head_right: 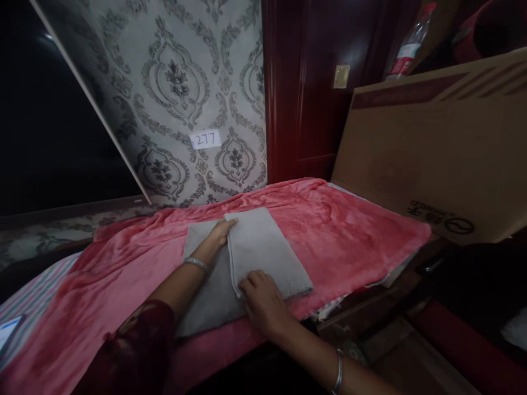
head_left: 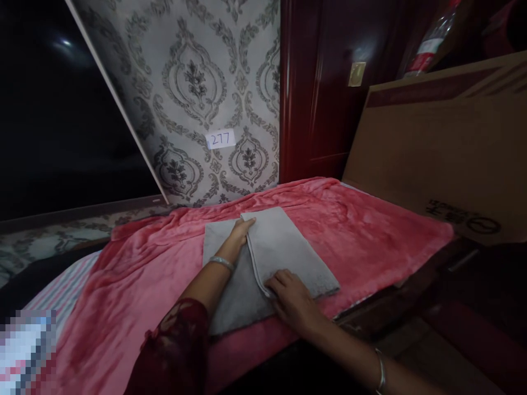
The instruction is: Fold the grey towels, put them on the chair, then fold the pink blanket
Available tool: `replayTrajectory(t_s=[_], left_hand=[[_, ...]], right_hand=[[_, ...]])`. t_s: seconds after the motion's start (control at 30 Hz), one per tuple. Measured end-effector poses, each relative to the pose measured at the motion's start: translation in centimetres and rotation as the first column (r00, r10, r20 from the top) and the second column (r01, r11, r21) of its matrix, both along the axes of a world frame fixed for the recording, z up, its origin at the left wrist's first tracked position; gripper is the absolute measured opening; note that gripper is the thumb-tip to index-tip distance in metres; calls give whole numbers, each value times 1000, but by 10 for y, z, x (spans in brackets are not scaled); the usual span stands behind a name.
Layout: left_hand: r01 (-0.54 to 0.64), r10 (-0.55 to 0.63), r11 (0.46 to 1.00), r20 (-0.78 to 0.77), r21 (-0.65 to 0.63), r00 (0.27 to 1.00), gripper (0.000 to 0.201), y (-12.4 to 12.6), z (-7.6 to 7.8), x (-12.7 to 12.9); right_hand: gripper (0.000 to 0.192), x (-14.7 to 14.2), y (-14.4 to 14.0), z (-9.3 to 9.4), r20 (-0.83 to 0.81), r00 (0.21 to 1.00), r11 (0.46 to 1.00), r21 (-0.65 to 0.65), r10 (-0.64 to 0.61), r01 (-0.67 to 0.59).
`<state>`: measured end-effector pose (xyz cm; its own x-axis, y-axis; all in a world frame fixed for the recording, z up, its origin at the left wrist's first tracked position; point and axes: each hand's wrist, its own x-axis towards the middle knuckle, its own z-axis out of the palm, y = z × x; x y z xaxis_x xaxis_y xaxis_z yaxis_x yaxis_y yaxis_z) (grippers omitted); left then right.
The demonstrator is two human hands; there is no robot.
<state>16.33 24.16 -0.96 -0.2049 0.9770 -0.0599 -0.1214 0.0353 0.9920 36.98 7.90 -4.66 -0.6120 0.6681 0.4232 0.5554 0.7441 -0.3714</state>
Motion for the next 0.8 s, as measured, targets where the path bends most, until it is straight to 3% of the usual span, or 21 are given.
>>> replayTrajectory(t_s=[0.23,0.33,0.47,0.57,0.8], left_hand=[[-78,81,996,-107,34,991,29,23,25,-16],[-113,113,994,-147,9,983,28,18,30,-40],[-167,152,984,-216,-54,964,25,-3,17,-69],[-178,158,982,-257,-60,954,19,-14,3,-76],[-248,232,969,-375,5,898,15,1,-7,-68]], right_hand=[[34,-9,1,32,-107,993,982,190,42,-21],[29,-33,-8,27,-78,993,976,204,93,-76],[17,-60,-22,0,26,993,976,181,117,-120],[19,-66,-25,-13,35,994,981,158,105,-109],[23,-60,-22,-10,-4,993,983,139,118,-116]])
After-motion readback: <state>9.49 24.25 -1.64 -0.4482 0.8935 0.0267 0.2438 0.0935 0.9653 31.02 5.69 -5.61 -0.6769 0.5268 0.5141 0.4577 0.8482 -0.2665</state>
